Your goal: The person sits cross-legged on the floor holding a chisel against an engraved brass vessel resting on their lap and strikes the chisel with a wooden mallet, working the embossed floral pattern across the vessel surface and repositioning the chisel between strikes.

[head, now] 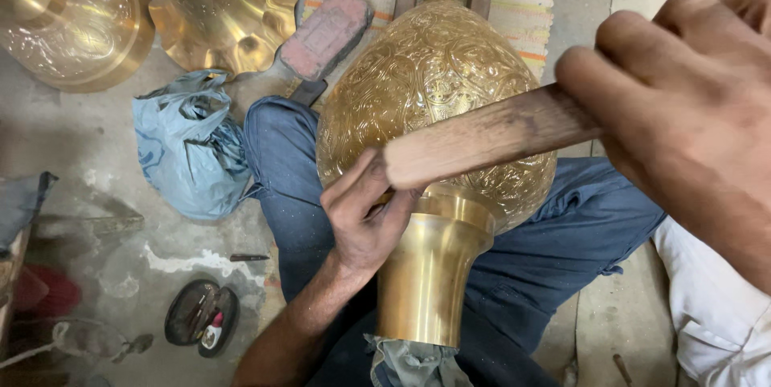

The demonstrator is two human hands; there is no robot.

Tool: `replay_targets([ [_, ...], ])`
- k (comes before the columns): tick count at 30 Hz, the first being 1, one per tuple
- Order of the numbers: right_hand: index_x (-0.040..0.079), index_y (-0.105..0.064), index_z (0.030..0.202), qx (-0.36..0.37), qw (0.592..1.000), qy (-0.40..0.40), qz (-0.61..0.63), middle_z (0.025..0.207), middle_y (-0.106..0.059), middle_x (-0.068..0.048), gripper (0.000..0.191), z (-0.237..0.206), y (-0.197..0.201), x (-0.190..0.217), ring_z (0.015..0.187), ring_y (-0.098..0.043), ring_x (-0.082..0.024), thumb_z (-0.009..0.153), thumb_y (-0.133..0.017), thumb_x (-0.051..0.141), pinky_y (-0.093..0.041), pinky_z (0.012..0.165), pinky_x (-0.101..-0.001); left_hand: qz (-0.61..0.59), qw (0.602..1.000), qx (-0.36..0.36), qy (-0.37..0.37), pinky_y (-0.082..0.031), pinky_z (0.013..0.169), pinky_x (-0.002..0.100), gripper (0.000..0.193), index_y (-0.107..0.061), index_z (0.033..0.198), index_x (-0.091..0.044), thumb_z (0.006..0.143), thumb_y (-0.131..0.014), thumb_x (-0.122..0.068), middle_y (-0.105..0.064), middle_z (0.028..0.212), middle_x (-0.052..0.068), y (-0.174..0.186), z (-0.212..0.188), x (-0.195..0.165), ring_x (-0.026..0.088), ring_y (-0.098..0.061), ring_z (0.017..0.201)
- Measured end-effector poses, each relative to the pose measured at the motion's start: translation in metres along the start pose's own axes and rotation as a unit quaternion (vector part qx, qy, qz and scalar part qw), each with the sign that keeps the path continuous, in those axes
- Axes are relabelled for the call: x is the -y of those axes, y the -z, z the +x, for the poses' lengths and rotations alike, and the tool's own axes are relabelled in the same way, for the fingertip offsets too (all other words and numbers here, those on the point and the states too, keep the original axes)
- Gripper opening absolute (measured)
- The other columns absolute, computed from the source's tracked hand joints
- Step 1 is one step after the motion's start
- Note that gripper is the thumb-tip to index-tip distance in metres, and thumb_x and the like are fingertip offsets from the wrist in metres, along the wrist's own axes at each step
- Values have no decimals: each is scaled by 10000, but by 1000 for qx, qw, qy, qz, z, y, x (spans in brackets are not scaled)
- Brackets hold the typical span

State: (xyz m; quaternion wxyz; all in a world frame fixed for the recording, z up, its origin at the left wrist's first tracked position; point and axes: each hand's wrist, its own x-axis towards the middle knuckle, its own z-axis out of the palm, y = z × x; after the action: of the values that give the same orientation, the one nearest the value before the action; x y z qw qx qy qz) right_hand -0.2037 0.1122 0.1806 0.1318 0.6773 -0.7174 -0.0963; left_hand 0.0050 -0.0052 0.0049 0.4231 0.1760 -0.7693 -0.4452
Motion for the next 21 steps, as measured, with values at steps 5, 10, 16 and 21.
replay_targets([
  [5, 90, -671, 1130, 3, 996, -23, 91, 916, -616, -72, 516, -2, -5, -5, 863, -622, -253, 641, -832, 118, -499, 803, -419, 13, 999, -6, -29, -582, 699, 295, 357, -694, 1197, 10, 867, -828, -5, -691, 971, 92, -1, -2, 6, 172, -720, 821],
  [10, 76, -667, 1111, -20, 992, -21, 121, 958, -609, -95, 503, -2, -6, -4, 943, -611, -309, 634, -827, 80, -492, 853, -437, 23, 1000, 2, -11, -571, 652, 294, 334, -702, 1192, 19, 866, -772, 33, -669, 923, 84, 0, -6, 12, 165, -696, 772],
  [16, 105, -670, 1159, -5, 999, -11, 31, 960, -611, -83, 570, -6, -6, -6, 934, -620, -284, 612, -833, 118, -506, 860, -405, 12, 1000, -3, -18, -587, 698, 283, 327, -694, 1190, -1, 879, -778, 49, -694, 959, 93, 0, -3, 4, 163, -726, 824],
  [21, 87, -667, 1124, 4, 1000, -9, 9, 918, -604, -93, 477, -5, -7, -6, 882, -615, -281, 682, -847, 76, -504, 811, -405, 5, 1000, -10, 9, -560, 679, 288, 332, -704, 1163, 24, 866, -851, 11, -699, 917, 101, -1, 5, -2, 173, -690, 767],
])
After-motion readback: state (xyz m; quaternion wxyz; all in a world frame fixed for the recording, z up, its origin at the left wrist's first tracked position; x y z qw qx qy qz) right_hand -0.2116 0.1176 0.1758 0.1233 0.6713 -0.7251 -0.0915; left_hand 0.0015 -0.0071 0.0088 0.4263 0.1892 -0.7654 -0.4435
